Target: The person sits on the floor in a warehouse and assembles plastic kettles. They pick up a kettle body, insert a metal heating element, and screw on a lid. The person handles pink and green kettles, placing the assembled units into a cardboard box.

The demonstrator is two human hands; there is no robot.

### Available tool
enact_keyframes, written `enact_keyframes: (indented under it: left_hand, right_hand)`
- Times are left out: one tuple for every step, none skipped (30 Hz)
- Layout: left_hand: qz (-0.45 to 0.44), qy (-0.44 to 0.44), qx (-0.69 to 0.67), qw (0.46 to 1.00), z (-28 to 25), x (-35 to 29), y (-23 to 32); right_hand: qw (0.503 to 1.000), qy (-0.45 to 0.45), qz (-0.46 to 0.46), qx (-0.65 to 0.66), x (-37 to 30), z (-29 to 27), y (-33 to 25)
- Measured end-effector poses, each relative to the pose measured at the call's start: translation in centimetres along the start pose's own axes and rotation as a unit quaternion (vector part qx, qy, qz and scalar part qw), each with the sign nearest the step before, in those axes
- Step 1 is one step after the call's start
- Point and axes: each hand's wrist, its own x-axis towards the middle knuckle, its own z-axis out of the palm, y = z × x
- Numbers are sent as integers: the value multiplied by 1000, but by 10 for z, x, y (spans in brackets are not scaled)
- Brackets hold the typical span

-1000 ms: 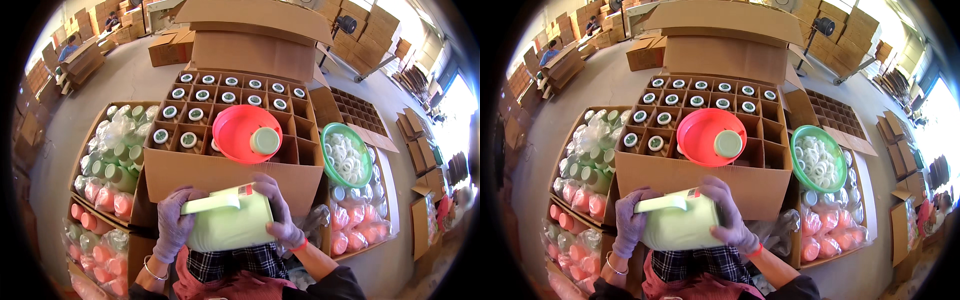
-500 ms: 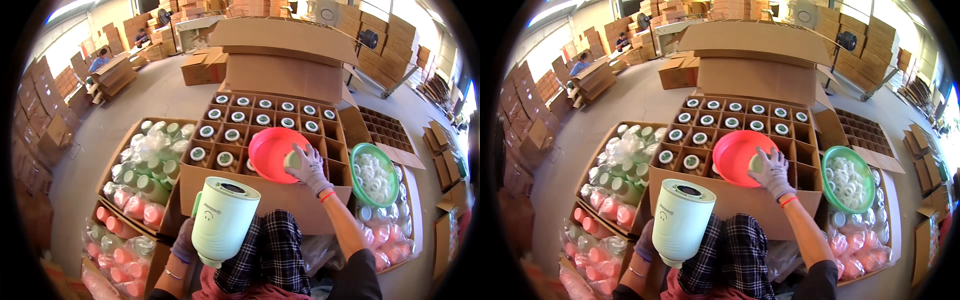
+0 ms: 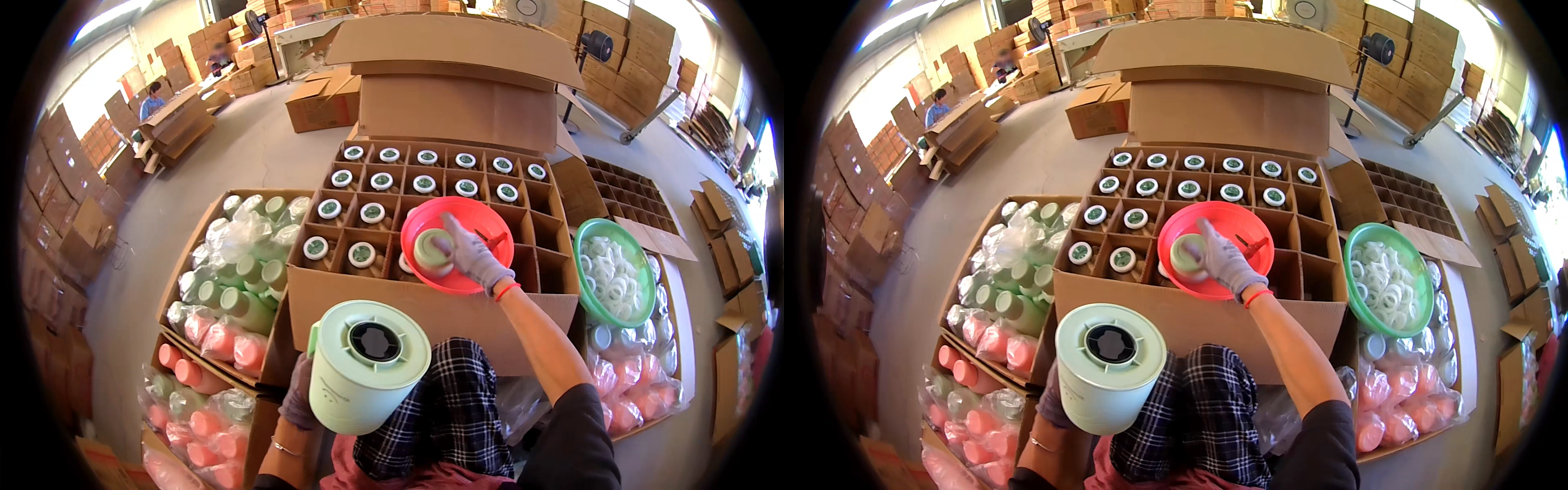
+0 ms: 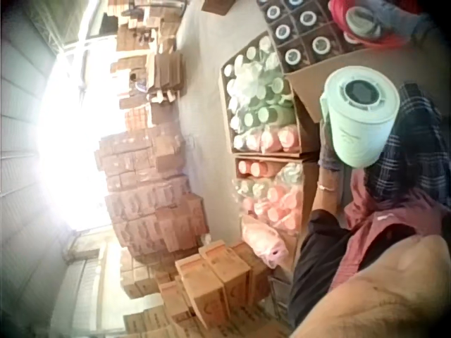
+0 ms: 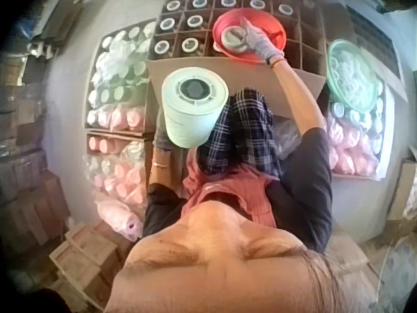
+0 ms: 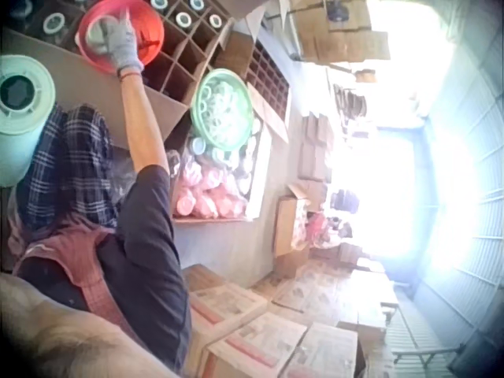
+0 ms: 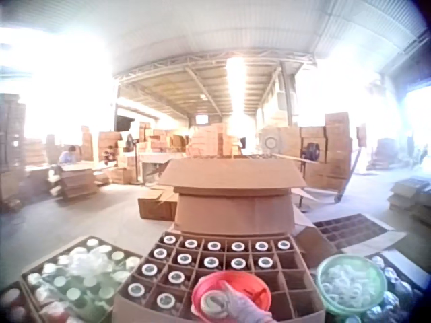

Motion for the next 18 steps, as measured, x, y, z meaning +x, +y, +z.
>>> enact_keyframes:
  left_hand:
    - [-11, 8, -24, 1000, 2, 1, 3]
    - [-20, 28, -1, 999, 5, 1, 8]
    - [4, 35, 53, 998, 8, 3, 12]
    - [82, 8, 204, 975, 11, 4, 17]
    - [129, -6, 304, 944, 15, 6, 23]
    - [191, -6, 405, 894, 18, 9, 28]
    - [227, -17, 463, 857, 21, 11, 33]
    - [268, -23, 517, 813, 23, 11, 37]
    - [215, -34, 453, 865, 25, 13, 40]
    - [139, -42, 388, 910, 26, 13, 43]
    - [121, -48, 378, 917, 26, 14, 45]
    - [152, -52, 403, 901, 25, 13, 47]
    - [184, -54, 427, 884, 24, 12, 48]
    - [231, -46, 459, 856, 22, 10, 47]
    - [283, -53, 499, 817, 20, 9, 47]
    - [270, -40, 509, 817, 19, 7, 47]
    - [263, -42, 527, 807, 18, 5, 46]
    - [256, -35, 552, 793, 17, 4, 45]
  right_hand:
    - [998, 58, -15, -21, -1, -10, 7]
    - [992, 91, 5, -82, -3, -19, 13]
    - [985, 87, 44, -145, -6, -28, 18]
    - [967, 111, 100, -204, -8, -35, 20]
    - [954, 57, 146, -257, -9, -36, 20]
    - [950, 23, 156, -270, -9, -38, 20]
    - [940, 29, 172, -294, -8, -34, 17]
    - [934, 35, 173, -310, -7, -29, 13]
    - [929, 36, 199, -311, -4, -22, 9]
    - [900, 10, 187, -394, -1, -14, 5]
    - [872, -31, 171, -457, 2, -11, 2]
    - [833, -91, 154, -523, 4, -8, -1]
    - [830, -109, 145, -527, 5, -7, -1]
    - [841, -94, 158, -509, 4, -9, -1]
    - [851, -80, 171, -491, 1, -13, 1]
    - [860, -49, 173, -477, -2, -16, 4]
    - [845, -57, 87, -525, -7, -21, 7]
    - [826, -92, 38, -554, -10, -23, 11]
